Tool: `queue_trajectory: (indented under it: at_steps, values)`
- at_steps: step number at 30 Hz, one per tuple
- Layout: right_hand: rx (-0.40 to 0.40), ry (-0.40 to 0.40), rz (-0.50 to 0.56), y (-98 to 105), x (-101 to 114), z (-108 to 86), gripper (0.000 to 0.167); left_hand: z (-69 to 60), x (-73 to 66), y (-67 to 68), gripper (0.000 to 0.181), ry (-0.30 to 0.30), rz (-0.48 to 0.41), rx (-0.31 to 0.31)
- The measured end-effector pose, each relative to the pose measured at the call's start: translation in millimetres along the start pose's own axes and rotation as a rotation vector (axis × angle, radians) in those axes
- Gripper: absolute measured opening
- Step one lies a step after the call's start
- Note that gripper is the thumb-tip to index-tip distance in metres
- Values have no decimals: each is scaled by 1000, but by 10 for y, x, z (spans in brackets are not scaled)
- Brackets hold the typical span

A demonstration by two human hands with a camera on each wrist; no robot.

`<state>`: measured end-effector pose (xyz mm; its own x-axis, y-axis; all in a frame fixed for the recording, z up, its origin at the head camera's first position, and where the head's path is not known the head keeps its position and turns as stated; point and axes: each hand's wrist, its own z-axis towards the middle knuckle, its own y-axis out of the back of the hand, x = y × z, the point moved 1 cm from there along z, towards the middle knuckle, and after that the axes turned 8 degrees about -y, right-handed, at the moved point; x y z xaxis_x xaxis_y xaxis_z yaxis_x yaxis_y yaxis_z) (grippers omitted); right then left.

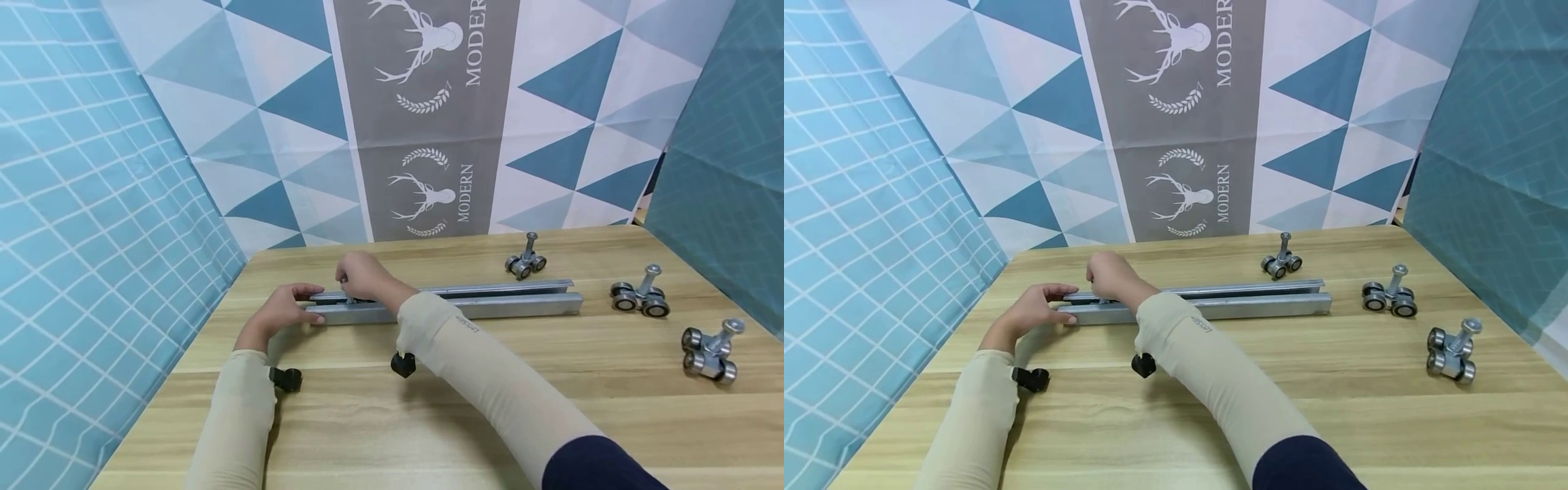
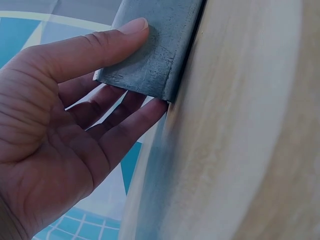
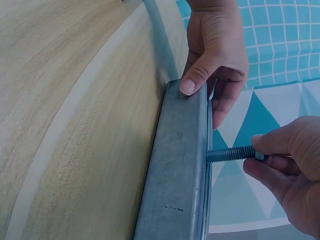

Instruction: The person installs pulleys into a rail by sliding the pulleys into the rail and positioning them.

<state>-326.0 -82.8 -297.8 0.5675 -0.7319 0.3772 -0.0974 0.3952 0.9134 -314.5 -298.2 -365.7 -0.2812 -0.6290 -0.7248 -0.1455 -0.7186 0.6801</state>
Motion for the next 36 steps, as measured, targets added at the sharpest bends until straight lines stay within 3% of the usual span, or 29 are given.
queue_trajectory:
  at_steps: [4, 15, 36]
  values:
    - [-20, 25, -31, -28, 13, 12, 18, -11, 18, 6, 70, -4, -6, -2]
    - [-57, 50, -18, -99, 64, 46, 19, 23, 11, -8, 67, -33, 8, -6]
    - [-48, 6, 29, -180, 147, 51, 25, -11, -22, -8, 62, -19, -16, -9]
